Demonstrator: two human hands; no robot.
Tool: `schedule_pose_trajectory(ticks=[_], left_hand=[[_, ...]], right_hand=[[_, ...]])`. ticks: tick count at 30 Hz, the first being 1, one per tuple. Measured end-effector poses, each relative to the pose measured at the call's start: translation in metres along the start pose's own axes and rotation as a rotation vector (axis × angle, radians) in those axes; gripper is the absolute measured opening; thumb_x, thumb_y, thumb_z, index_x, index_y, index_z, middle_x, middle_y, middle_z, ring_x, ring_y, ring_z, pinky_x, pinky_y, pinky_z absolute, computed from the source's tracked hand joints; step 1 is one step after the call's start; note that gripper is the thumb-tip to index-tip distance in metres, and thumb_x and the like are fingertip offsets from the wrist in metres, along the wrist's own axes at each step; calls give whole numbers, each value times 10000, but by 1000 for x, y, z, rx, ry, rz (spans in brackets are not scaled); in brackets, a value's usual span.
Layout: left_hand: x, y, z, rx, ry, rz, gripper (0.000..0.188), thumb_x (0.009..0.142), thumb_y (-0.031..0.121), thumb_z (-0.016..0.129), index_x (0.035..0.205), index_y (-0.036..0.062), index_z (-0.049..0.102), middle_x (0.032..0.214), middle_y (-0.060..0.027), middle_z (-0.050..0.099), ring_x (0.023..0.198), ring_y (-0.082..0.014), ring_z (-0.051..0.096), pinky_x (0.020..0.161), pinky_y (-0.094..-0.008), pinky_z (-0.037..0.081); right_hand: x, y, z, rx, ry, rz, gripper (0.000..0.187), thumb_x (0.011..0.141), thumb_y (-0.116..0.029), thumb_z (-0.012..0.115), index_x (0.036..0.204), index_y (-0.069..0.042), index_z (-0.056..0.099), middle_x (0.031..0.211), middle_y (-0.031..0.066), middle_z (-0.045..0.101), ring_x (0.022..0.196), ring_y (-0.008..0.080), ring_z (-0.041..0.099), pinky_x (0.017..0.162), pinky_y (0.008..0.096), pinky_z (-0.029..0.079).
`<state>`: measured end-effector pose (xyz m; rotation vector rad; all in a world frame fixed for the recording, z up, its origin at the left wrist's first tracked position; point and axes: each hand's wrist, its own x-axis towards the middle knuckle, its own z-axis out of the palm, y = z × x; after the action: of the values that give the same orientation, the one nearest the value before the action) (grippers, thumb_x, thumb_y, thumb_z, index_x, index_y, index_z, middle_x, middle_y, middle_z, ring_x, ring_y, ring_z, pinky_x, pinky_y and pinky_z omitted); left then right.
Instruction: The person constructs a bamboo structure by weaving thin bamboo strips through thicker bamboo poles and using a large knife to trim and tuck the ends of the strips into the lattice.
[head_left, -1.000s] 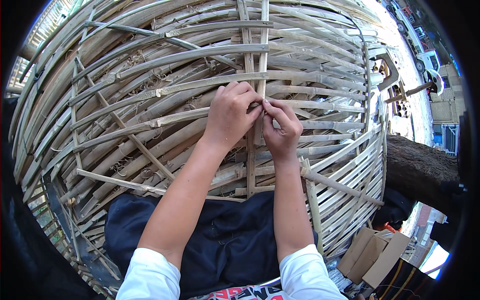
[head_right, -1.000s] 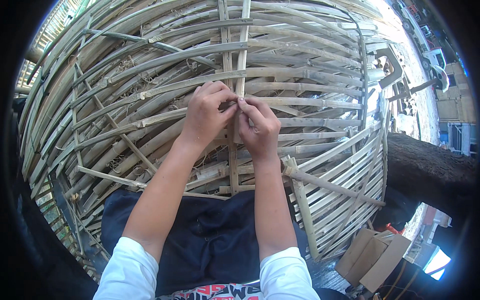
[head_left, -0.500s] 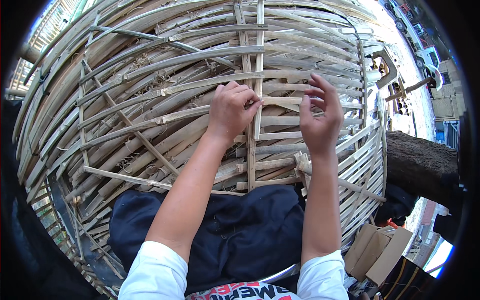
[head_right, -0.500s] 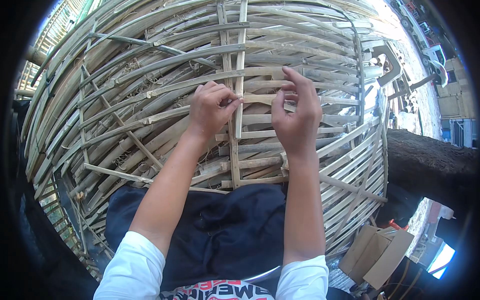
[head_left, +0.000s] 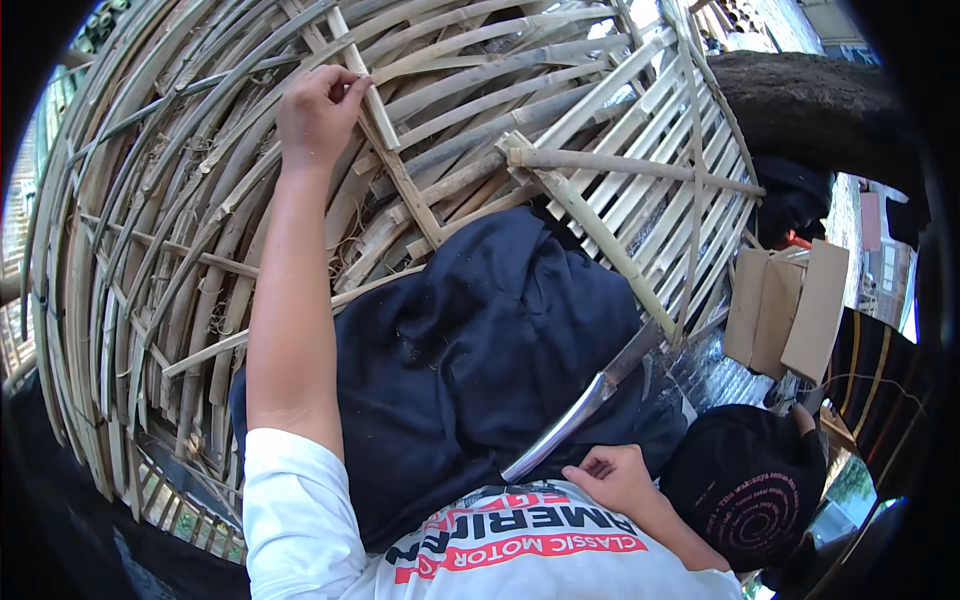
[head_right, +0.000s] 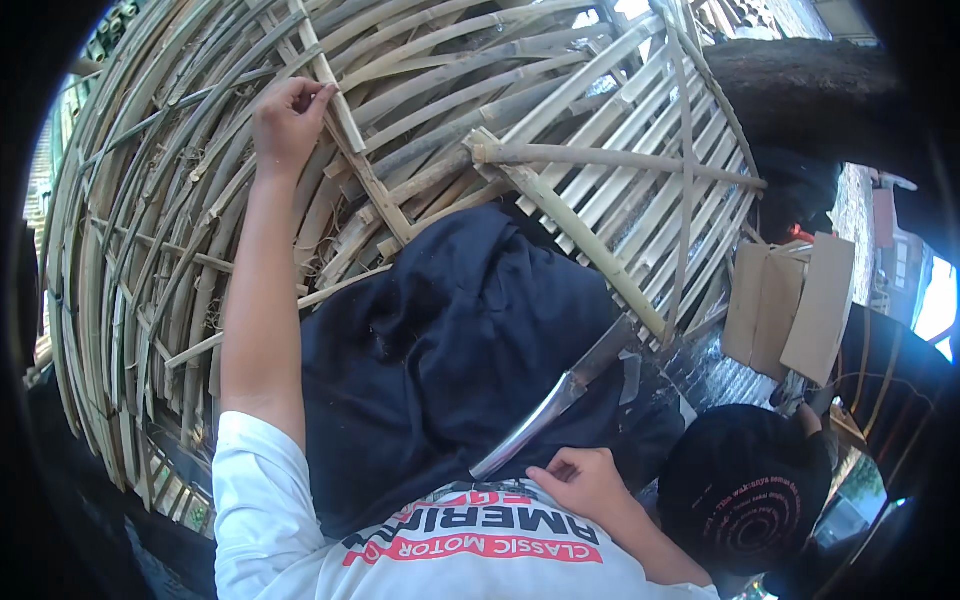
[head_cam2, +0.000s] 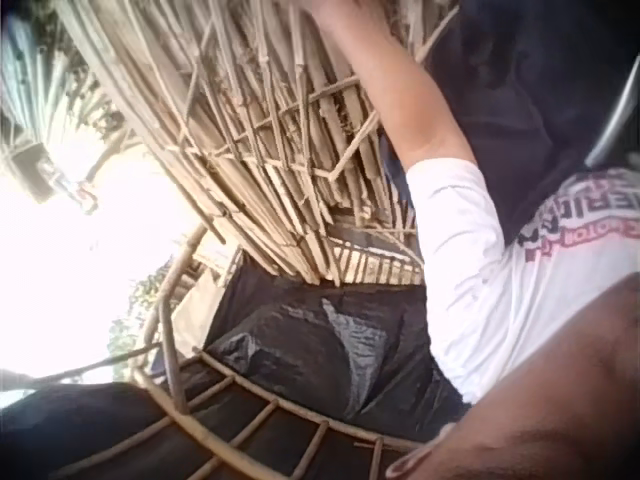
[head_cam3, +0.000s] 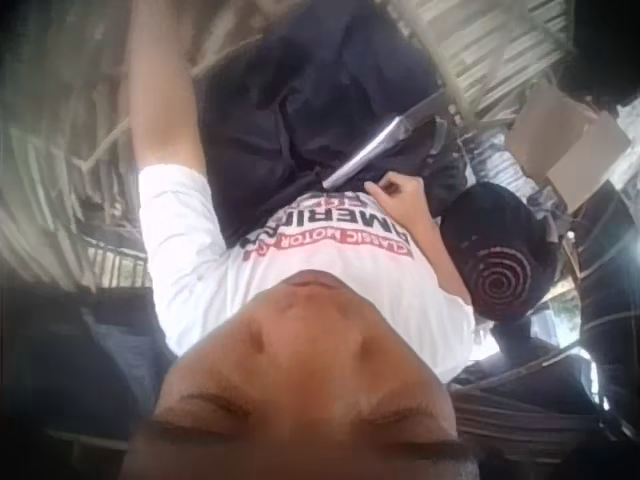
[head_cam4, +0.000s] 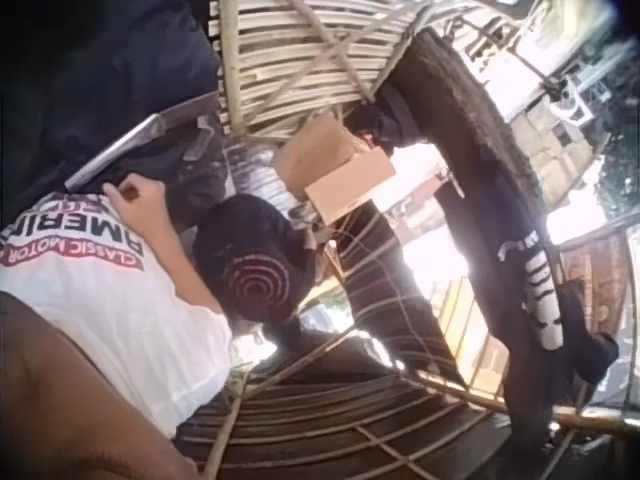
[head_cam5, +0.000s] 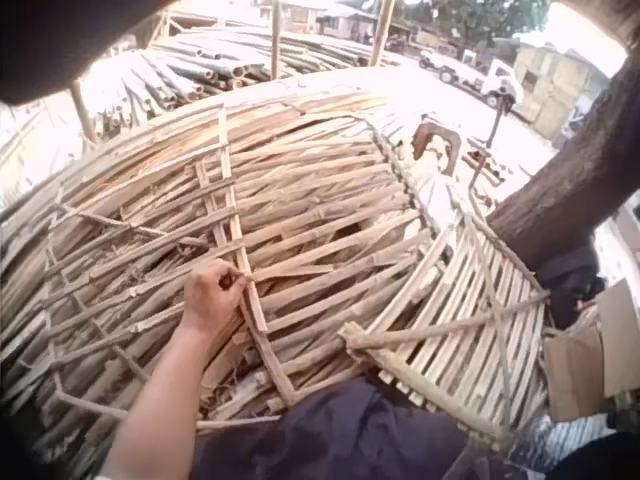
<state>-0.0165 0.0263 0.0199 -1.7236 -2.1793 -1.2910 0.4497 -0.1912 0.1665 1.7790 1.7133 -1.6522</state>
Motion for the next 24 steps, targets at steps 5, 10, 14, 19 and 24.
schedule_pose_trajectory(ticks=[5, 10, 14, 19, 24], left_hand=[[2, -2, 1, 91, -104, 10, 220, 821, 228, 786, 760, 48, 676, 603, -64, 496, 535, -189, 474, 521, -346, 384], [10, -3, -1, -95, -129, 97, 185, 829, 157, 789, 800, 12, 678, 609, -35, 458, 545, -110, 356, 516, -290, 313], [7, -12, -10, -67, -121, 66, 182, 804, 185, 794, 799, 33, 692, 634, -100, 563, 531, -213, 494, 526, -341, 397], [10, 3, -8, -71, -158, 39, 192, 812, 241, 772, 791, 70, 685, 739, -92, 662, 635, -271, 629, 592, -377, 495], [7, -4, -11, -70, -142, 27, 177, 815, 238, 770, 785, 83, 689, 707, -83, 640, 636, -271, 635, 591, -381, 497]], right_hand=[[10, 10, 28, -5, 71, 172, 456, 783, -410, 808, 767, 40, 740, 637, 153, 694, 579, 218, 696, 604, 305, 546], [38, -7, 24, 9, 99, 211, 460, 757, -433, 811, 753, 23, 749, 612, 135, 687, 580, 251, 699, 609, 326, 536], [44, 7, 40, 57, 168, 215, 399, 753, -349, 801, 684, 37, 725, 546, 135, 652, 551, 250, 688, 589, 351, 517], [23, 6, 33, 797, 192, 282, 132, 806, 7, 528, 844, 131, 550, 854, 247, 675, 664, 296, 701, 625, 389, 602], [13, -20, 18, 1055, 155, 194, 151, 827, 46, 520, 974, 51, 484, 674, 124, 542, 478, 173, 555, 428, 315, 493]])
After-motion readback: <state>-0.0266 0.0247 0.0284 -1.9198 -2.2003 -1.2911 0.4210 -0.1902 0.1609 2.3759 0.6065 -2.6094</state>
